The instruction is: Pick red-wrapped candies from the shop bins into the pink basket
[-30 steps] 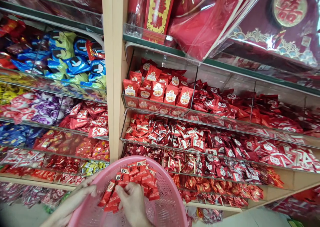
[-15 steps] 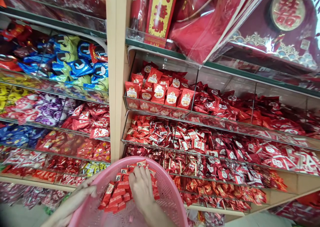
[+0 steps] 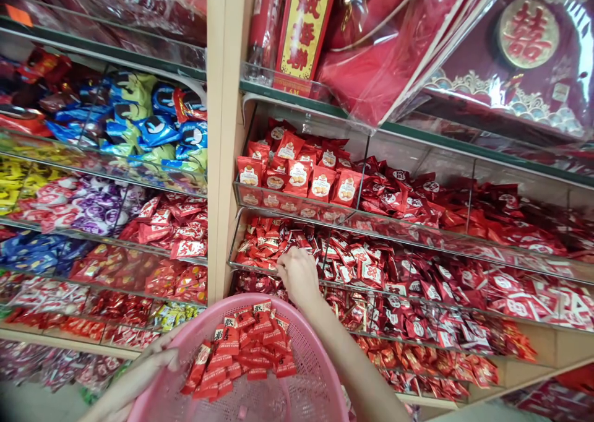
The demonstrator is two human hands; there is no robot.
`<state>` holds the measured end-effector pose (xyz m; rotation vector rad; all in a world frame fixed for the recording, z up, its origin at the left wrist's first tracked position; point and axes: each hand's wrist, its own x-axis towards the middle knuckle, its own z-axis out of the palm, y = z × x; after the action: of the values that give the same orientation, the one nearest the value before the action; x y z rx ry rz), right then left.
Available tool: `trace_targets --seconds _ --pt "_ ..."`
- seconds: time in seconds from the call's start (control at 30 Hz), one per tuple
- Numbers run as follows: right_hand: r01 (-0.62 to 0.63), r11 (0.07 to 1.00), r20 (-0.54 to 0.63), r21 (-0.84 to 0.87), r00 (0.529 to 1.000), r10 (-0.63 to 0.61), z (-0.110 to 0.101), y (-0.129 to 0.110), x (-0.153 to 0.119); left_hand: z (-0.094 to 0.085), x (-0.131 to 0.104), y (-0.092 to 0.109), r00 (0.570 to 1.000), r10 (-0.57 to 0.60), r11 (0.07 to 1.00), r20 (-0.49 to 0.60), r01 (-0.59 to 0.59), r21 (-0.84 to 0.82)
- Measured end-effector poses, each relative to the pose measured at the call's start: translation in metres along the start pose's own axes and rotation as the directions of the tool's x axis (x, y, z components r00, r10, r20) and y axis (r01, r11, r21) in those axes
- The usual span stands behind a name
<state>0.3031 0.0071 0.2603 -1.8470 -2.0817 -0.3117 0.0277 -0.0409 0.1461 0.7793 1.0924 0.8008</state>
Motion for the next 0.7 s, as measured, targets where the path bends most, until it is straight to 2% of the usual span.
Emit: trace_targets --seconds 0.1,0.3,0.5,0.7 --pt "-0.023 0.995 0.18 -0.102 0.983 0.041 -0.008 0.008 0.019 -0.001 -0.001 0.0 1.0 0.009 1.0 -0.016 -0.008 0.028" --pt "-0.018 0.988 0.314 -0.154 0.947 0.066 -0.011 0.002 0.038 -0.004 0.001 -0.003 1.0 0.014 1.0 -0.022 -0.014 0.004" --pt "-0.019 0.983 0.33 -0.184 0.941 0.08 -0.011 -0.005 0.041 0.0 -0.001 0.0 1.0 0.006 0.999 -0.027 -0.005 0.036" --pt "-0.064 0.99 0.249 -0.127 0.964 0.094 -0.003 0.001 0.042 -0.002 0.0 -0.003 1.0 0.01 1.0 -0.024 -0.01 0.015"
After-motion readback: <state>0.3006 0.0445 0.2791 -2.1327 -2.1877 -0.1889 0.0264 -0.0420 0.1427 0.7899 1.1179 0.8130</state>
